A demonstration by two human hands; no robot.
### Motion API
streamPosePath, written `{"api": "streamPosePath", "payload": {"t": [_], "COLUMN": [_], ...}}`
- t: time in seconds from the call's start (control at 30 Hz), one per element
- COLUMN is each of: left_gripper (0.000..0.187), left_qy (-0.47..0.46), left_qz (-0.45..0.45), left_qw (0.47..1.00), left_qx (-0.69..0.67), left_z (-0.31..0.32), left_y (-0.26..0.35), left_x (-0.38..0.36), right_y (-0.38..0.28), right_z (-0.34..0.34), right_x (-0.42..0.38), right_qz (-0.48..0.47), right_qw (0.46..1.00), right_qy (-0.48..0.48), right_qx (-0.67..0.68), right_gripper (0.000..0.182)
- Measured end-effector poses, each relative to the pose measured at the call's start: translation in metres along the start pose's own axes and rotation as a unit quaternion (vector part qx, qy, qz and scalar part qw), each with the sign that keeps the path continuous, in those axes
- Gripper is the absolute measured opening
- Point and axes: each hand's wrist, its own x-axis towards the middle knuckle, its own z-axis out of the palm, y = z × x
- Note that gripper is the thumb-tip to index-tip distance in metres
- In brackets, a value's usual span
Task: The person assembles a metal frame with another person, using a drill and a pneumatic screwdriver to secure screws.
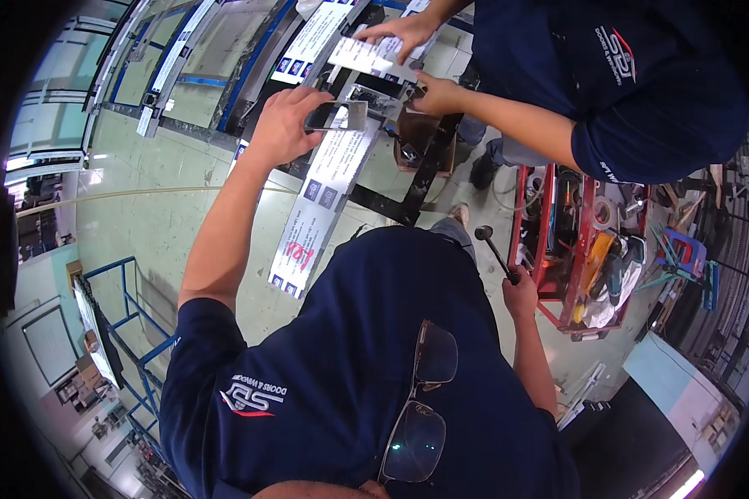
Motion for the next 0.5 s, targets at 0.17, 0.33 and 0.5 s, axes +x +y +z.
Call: {"api": "streamPosePath", "payload": {"t": [0.17,0.33,0.5], "left_gripper": [0.061,0.060,0.048], "left_qy": [-0.021,-0.054,-0.099], "left_qz": [0.027,-0.012,-0.222], "left_qw": [0.999,0.995,0.837], "left_qx": [0.019,-0.085,-0.491], "left_z": [0.003,0.007,0.029], "left_y": [0.000,-0.004,-0.029], "left_x": [0.019,0.025,0.025], "right_y": [-0.003,-0.027,-0.051], "right_z": [0.004,0.004,-0.003], "right_x": [0.001,0.005,0.005], "right_qz": [-0.019,-0.017,-0.061], "right_qw": [0.999,0.996,0.990], "right_qy": [0.003,0.000,-0.012], "right_qx": [0.049,0.082,0.130], "right_gripper": [0.035,0.033,0.033]}}
